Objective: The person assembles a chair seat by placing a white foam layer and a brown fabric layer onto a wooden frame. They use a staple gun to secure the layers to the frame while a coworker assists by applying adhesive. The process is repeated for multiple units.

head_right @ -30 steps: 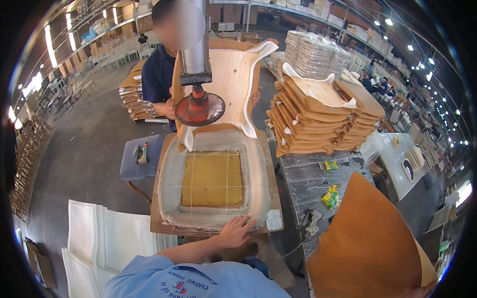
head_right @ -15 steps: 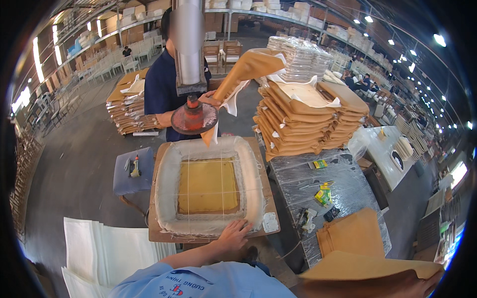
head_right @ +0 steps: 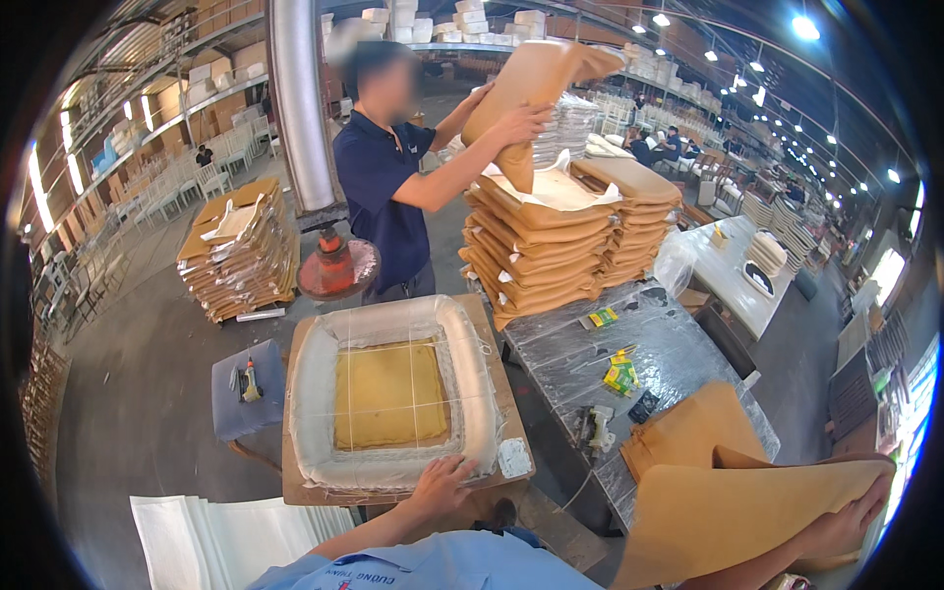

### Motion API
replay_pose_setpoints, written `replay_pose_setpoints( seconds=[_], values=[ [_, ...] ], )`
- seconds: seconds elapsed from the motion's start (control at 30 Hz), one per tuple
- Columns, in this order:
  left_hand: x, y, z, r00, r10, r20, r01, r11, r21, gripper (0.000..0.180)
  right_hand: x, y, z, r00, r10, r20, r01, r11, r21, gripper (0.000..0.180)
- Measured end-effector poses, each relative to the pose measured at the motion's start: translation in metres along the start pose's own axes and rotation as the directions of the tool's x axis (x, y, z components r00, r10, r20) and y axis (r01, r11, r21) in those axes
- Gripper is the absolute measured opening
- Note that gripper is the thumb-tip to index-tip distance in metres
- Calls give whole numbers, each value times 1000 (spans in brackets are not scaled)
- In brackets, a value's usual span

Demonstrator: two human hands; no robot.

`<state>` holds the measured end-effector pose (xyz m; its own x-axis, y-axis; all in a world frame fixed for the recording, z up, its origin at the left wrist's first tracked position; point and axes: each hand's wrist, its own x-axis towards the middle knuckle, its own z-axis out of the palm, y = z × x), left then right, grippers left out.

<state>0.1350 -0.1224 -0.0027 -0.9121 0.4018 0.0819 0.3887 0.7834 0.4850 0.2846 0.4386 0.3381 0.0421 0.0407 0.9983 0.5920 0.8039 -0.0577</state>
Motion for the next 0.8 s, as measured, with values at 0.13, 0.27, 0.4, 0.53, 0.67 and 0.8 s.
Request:
replay_pose_setpoints(
  seconds=[0.13,0.27,0.4,0.53,0.67,0.8],
  values=[
    [2,-10,-9,990,-76,120,92,986,-141,68,-1,-1,4,997,56,46,-54,998,-41,49],
    [28,-4,-21,907,-232,351,306,936,-172,69,7,-6,16,945,307,118,-328,901,284,47],
    [39,12,-5,978,-210,-8,208,972,-111,76,16,-28,30,943,321,91,-327,832,449,45],
    [28,16,15,952,-273,-136,276,961,0,81,28,-63,41,984,156,-86,-114,923,367,42],
    [12,14,16,963,-269,-16,269,963,-29,80,40,-93,50,979,142,-148,-71,911,406,40],
    [-26,-4,8,964,-267,-11,266,963,-49,79,42,-138,64,968,185,-170,-73,855,513,38]
  ],
)
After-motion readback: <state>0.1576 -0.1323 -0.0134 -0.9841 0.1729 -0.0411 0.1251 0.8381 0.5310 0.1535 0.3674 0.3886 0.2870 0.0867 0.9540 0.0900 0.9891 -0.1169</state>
